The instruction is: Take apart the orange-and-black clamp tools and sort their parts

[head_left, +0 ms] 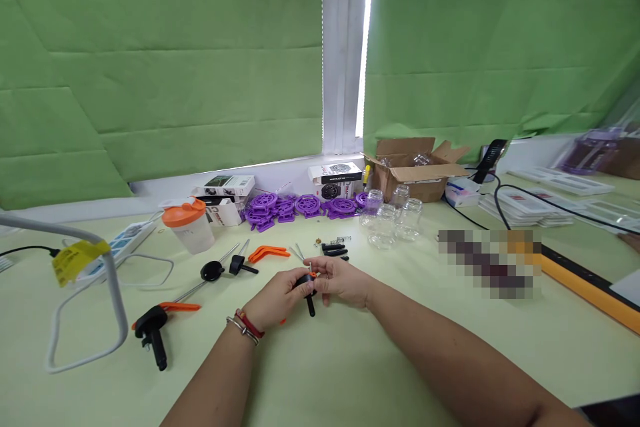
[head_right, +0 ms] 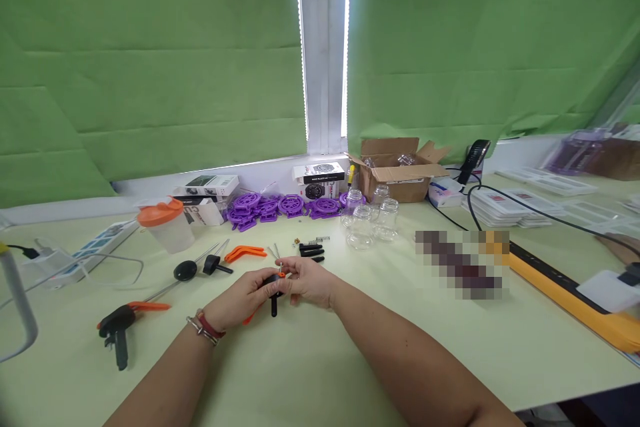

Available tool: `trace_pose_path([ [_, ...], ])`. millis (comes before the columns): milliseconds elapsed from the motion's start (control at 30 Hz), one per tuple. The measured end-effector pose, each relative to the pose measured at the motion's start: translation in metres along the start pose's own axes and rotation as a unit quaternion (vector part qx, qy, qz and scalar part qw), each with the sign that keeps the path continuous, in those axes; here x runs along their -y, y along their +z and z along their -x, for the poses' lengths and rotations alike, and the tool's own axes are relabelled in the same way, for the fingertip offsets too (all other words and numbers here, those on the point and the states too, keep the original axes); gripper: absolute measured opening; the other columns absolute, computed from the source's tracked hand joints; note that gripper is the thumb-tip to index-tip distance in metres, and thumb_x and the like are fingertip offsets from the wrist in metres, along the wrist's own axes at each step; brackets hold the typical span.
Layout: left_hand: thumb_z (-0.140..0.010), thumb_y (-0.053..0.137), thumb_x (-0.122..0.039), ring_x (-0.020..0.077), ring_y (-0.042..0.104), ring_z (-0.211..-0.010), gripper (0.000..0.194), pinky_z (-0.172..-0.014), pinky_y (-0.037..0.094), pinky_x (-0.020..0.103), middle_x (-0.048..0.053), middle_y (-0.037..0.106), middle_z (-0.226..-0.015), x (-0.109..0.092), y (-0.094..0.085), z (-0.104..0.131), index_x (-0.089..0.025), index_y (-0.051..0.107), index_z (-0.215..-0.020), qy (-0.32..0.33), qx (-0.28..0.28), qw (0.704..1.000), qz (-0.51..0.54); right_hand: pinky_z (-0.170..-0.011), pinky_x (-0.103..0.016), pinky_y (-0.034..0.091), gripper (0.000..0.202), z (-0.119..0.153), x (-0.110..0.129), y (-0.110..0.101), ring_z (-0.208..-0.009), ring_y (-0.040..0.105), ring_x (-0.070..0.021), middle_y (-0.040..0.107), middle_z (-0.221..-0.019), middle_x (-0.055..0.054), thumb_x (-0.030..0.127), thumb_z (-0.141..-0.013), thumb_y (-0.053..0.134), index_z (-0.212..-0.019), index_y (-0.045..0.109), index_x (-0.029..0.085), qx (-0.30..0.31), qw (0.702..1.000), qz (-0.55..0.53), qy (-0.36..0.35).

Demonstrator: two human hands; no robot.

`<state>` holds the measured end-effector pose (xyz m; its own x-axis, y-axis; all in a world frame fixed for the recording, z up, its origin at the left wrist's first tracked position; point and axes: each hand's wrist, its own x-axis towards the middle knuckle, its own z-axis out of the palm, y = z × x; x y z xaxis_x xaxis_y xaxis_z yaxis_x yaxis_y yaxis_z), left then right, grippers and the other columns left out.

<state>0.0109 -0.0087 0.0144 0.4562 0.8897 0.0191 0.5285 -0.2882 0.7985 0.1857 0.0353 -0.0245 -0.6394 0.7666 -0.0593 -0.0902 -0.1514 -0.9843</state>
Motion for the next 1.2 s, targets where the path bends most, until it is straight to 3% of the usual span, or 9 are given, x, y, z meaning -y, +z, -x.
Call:
trace_pose_path([
  [133, -0.081, 0.052, -0.038, 0.0138, 0.045, -0.069, 0.024, -0.066, 0.038, 0.024, -0.001, 0.055, -0.076, -0.001, -0.002, 0.004, -0.019, 0.063, -0.091, 0.002, 0.101, 0.995, 0.02, -0.04, -0.019, 0.038, 0.032, 0.0, 0.003, -0.001, -0.047, 0.051, -0.0084, 0.057, -0.057, 0.001, 0.044, -0.071, 0.066, -0.077, 0.061, 0.013, -0.037, 0.997, 0.067, 0.031],
  [233, -0.08, 0.055, -0.038, 0.0115, 0.038, -0.065, 0.022, -0.062, 0.035, 0.023, -0.003, 0.046, -0.069, 0.001, -0.006, 0.006, -0.017, 0.06, -0.086, 0.0, 0.152, 0.987, 0.049, -0.038, -0.019, 0.034, 0.025, 0.0, 0.009, 0.002, -0.038, 0.045, -0.0066, 0.054, -0.049, 0.003, 0.037, -0.072, 0.066, -0.066, 0.056, 0.015, -0.042, 0.99, 0.124, 0.055],
  [433, -0.077, 0.06, -0.042, 0.0107, 0.037, -0.064, 0.028, -0.061, 0.034, 0.022, -0.002, 0.044, -0.067, 0.008, -0.028, 0.012, -0.014, 0.061, -0.079, 0.026, 0.153, 0.98, 0.123, -0.037, -0.019, 0.021, 0.025, -0.004, 0.029, 0.026, -0.036, 0.029, -0.0044, 0.042, -0.047, 0.007, 0.031, -0.08, 0.052, -0.061, 0.045, 0.018, -0.089, 0.986, 0.122, 0.064],
  [567, -0.07, 0.066, -0.048, 0.0108, 0.042, -0.061, 0.04, -0.055, 0.033, 0.022, 0.002, 0.053, -0.07, 0.016, -0.038, 0.019, -0.013, 0.067, -0.09, 0.022, 0.149, 0.972, 0.18, -0.042, -0.02, 0.023, 0.027, -0.011, 0.038, 0.041, -0.042, 0.028, -0.0053, 0.037, -0.048, 0.006, 0.029, -0.079, 0.053, -0.056, 0.044, 0.017, -0.031, 0.985, 0.167, 0.016],
  [667, -0.063, 0.068, -0.054, 0.0116, 0.044, -0.057, 0.047, -0.053, 0.033, 0.024, 0.004, 0.055, -0.065, 0.022, -0.042, 0.024, -0.012, 0.07, -0.082, 0.049, 0.105, 0.965, 0.237, -0.043, -0.02, 0.022, 0.028, -0.016, 0.038, 0.042, -0.044, 0.027, -0.0062, 0.036, -0.049, 0.007, 0.035, -0.08, 0.051, -0.059, 0.043, 0.018, -0.023, 0.989, 0.141, -0.043],
  [767, -0.058, 0.067, -0.062, 0.0101, 0.041, -0.046, 0.055, -0.045, 0.028, 0.024, 0.004, 0.053, -0.057, 0.025, -0.045, 0.029, -0.011, 0.069, -0.078, 0.08, 0.019, 0.94, 0.332, -0.042, -0.02, 0.02, 0.031, -0.021, 0.035, 0.03, -0.043, 0.023, -0.0067, 0.032, -0.051, 0.007, 0.041, -0.083, 0.045, -0.061, 0.038, 0.02, -0.114, 0.985, 0.116, -0.056],
  [900, -0.066, 0.061, -0.06, 0.0083, 0.041, -0.042, 0.052, -0.044, 0.029, 0.023, 0.003, 0.052, -0.055, 0.025, -0.045, 0.028, -0.011, 0.065, -0.084, 0.079, -0.089, 0.885, 0.449, -0.042, -0.021, 0.024, 0.026, -0.036, 0.03, 0.003, -0.044, 0.031, -0.0072, 0.042, -0.055, 0.004, 0.037, -0.082, 0.049, -0.063, 0.048, 0.018, -0.142, 0.941, 0.305, -0.018],
  [1000, -0.075, 0.057, -0.052, 0.0072, 0.044, -0.044, 0.043, -0.044, 0.032, 0.021, 0.004, 0.057, -0.064, 0.024, -0.042, 0.02, -0.012, 0.061, -0.092, 0.026, -0.136, 0.854, 0.501, -0.045, -0.022, 0.029, 0.017, -0.056, 0.03, -0.004, -0.047, 0.04, -0.0089, 0.053, -0.061, 0.001, 0.03, -0.08, 0.052, -0.07, 0.059, 0.018, -0.122, 0.884, 0.45, 0.022],
  [1200, -0.084, 0.049, -0.047, 0.0082, 0.047, -0.041, 0.03, -0.037, 0.027, 0.017, 0.003, 0.059, -0.062, 0.035, -0.034, 0.002, -0.016, 0.05, -0.082, -0.13, -0.239, 0.828, 0.49, -0.056, -0.026, 0.036, 0.007, -0.097, 0.022, 0.018, -0.067, 0.057, -0.0181, 0.064, -0.075, -0.009, 0.021, -0.076, 0.06, -0.076, 0.065, 0.015, -0.156, 0.846, 0.509, 0.038],
])
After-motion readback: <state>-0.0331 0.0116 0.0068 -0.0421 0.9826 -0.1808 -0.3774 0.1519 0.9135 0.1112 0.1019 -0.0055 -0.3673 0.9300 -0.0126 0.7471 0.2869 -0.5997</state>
